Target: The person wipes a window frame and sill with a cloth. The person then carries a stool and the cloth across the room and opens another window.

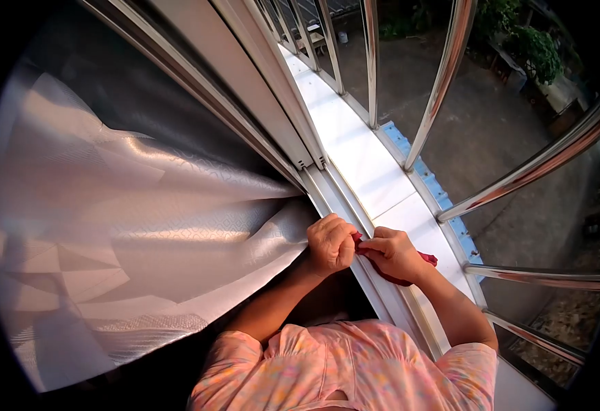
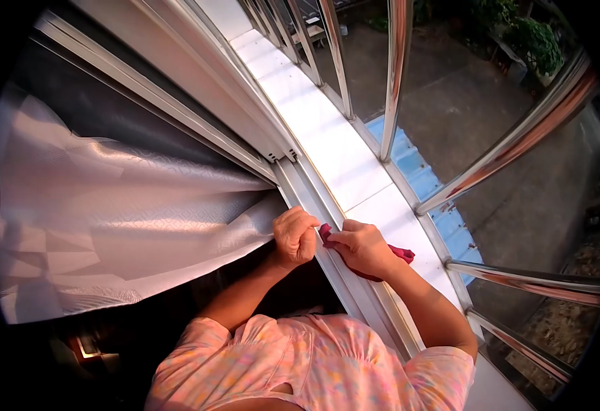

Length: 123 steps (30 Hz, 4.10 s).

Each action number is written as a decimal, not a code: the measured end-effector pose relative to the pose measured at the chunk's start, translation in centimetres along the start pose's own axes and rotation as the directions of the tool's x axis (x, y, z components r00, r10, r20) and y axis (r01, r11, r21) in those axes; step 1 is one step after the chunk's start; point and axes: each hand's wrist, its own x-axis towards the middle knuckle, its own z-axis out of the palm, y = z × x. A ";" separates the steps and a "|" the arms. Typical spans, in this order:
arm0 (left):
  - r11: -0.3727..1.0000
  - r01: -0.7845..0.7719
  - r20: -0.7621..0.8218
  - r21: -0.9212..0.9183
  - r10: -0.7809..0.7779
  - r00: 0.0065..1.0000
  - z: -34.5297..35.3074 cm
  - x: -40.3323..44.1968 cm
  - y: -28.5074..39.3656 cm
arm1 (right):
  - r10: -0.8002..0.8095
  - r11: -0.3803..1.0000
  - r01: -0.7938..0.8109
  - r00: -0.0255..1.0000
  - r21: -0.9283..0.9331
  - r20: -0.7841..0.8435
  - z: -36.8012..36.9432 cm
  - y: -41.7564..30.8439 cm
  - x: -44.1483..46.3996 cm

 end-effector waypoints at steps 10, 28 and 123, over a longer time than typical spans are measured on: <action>0.969 0.190 0.113 0.160 -0.209 0.971 1.7 -0.7 -1.5 | 0.345 0.829 -0.057 0.836 0.557 -0.427 -2.2 -0.4 8.5; 0.976 0.202 0.088 0.076 -0.208 0.974 1.7 -0.3 -1.1 | 0.029 0.999 -0.038 0.777 -0.001 -0.629 3.0 3.7 16.1; 0.982 0.172 0.139 0.085 -0.182 0.973 1.4 -0.1 -1.1 | 0.154 0.988 -0.130 0.902 0.086 -0.404 -2.3 6.1 11.9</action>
